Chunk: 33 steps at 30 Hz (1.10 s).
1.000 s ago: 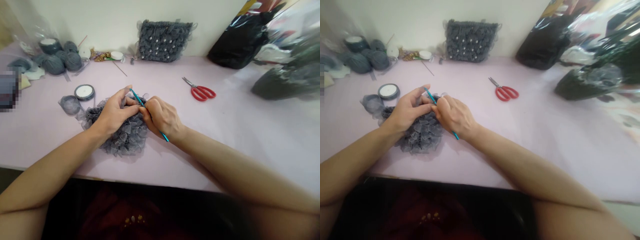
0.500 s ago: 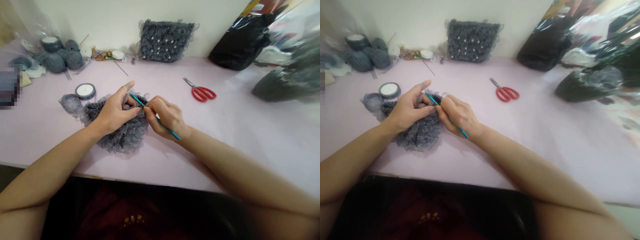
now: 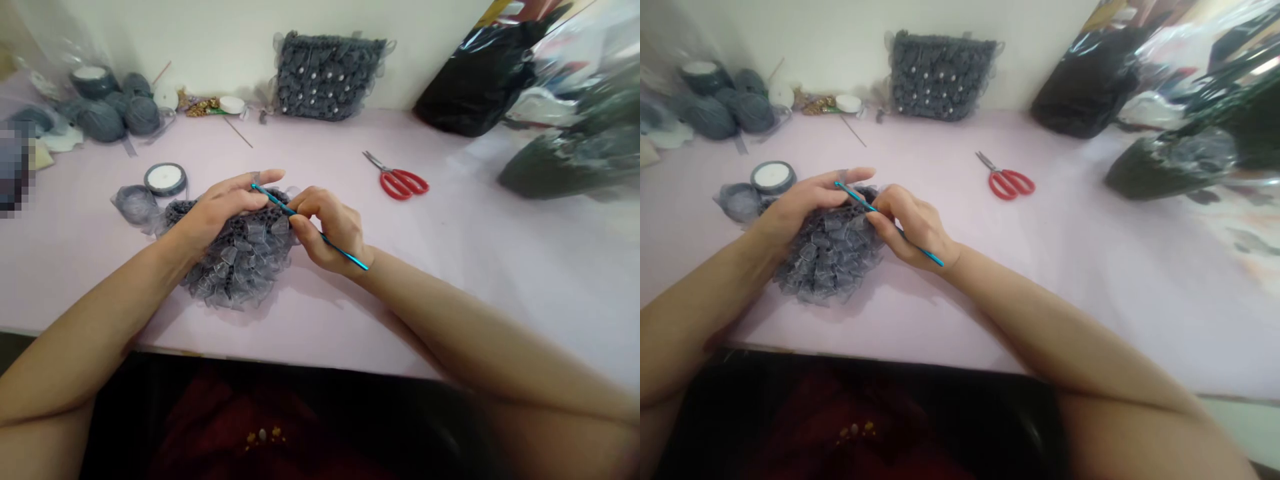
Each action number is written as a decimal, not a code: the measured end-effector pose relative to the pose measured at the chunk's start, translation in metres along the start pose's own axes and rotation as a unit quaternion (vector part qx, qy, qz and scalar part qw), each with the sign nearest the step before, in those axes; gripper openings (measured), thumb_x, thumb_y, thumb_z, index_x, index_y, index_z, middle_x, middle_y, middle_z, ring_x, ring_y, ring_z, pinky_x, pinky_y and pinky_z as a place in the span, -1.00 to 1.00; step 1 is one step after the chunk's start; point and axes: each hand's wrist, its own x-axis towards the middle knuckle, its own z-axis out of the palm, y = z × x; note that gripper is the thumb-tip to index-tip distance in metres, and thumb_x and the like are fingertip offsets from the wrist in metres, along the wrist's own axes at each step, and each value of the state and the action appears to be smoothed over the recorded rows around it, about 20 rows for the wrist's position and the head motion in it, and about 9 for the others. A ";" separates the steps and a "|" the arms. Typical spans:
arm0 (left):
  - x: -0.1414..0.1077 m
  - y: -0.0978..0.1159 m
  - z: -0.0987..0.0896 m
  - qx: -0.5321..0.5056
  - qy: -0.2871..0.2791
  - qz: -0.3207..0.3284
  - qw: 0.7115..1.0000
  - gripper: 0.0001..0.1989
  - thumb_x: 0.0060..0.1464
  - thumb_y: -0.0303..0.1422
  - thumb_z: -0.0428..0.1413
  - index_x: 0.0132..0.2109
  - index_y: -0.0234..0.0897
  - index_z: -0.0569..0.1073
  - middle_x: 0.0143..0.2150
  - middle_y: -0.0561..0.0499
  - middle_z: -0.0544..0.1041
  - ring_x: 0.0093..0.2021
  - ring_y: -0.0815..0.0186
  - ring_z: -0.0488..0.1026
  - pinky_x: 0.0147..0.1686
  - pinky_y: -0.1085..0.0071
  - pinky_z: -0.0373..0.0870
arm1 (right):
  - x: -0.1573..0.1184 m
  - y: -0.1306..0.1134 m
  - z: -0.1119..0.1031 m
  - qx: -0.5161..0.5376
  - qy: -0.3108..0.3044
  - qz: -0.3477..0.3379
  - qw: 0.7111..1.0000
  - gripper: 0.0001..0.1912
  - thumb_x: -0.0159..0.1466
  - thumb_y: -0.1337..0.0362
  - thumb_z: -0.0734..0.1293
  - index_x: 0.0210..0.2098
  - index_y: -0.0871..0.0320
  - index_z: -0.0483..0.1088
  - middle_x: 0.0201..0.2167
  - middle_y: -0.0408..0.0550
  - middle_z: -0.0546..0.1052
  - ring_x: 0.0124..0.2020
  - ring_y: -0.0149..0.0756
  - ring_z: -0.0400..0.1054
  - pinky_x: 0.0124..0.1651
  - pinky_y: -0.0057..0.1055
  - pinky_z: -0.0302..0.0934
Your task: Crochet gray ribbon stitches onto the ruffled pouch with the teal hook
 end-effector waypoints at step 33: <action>0.007 0.021 -0.035 0.199 -0.093 0.009 0.976 -0.49 -0.11 -0.48 0.37 0.06 -0.26 0.64 -0.41 0.11 0.43 -0.39 0.44 0.39 -0.28 0.45 0.37 | 0.028 -0.012 -0.040 -0.062 -0.185 -0.079 0.978 -0.88 0.46 0.30 0.30 -0.26 0.04 0.33 -0.13 -0.03 0.64 -0.29 -0.33 0.52 -0.30 -0.36 0.42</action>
